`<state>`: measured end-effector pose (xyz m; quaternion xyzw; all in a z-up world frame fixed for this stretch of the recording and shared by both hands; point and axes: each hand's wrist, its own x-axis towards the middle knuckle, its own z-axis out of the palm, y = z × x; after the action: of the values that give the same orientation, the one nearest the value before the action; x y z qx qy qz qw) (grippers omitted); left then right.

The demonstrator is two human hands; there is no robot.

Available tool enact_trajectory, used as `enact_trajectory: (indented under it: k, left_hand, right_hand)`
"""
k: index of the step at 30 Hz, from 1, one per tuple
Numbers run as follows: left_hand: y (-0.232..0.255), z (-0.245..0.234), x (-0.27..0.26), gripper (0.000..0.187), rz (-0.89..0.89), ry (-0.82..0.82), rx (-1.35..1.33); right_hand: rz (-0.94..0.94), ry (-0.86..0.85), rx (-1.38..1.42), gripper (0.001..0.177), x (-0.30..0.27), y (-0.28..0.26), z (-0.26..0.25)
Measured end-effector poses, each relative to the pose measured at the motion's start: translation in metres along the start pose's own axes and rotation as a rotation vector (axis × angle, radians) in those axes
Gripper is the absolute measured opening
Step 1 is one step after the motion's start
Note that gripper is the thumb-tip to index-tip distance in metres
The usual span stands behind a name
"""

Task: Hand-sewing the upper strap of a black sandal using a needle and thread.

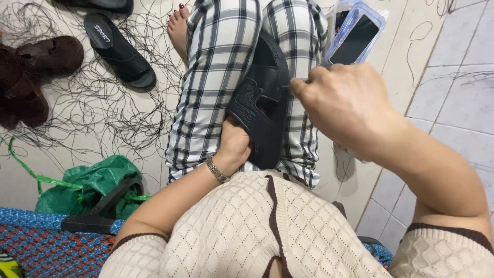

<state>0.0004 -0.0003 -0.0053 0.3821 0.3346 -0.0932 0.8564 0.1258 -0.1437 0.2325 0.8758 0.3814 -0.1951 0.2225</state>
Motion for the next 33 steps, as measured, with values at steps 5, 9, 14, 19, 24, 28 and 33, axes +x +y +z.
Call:
enact_trajectory:
  k: [5,9,14,19,24,28,33]
  left_hand:
    - [0.018,0.012,-0.009,0.020,-0.067,0.017,0.051]
    - [0.016,0.002,-0.009,0.019,-0.077,0.018,0.058]
    - [0.014,-0.009,-0.012,0.019,-0.086,0.020,0.073]
    - [0.012,-0.016,-0.009,0.019,-0.092,0.010,0.090]
    - [0.005,-0.029,0.004,0.019,-0.096,0.002,0.110]
    - [-0.002,-0.043,0.014,0.020,-0.101,0.000,0.126]
    - [0.006,-0.031,-0.008,0.021,-0.115,-0.004,0.147]
  right_hand:
    - [0.087,0.169,-0.009,0.043,-0.018,0.007,-0.010]
    - [0.063,0.153,0.048,0.041,-0.006,0.010,0.005]
    - [0.053,0.113,0.019,0.047,-0.003,0.012,0.010]
    - [0.020,0.115,0.001,0.045,-0.004,0.008,0.003]
    - [0.050,0.220,-0.069,0.041,-0.004,0.004,0.005]
    - [0.058,-0.003,-0.035,0.041,0.002,0.000,-0.003]
    - [-0.018,0.140,-0.021,0.031,0.017,-0.001,0.004]
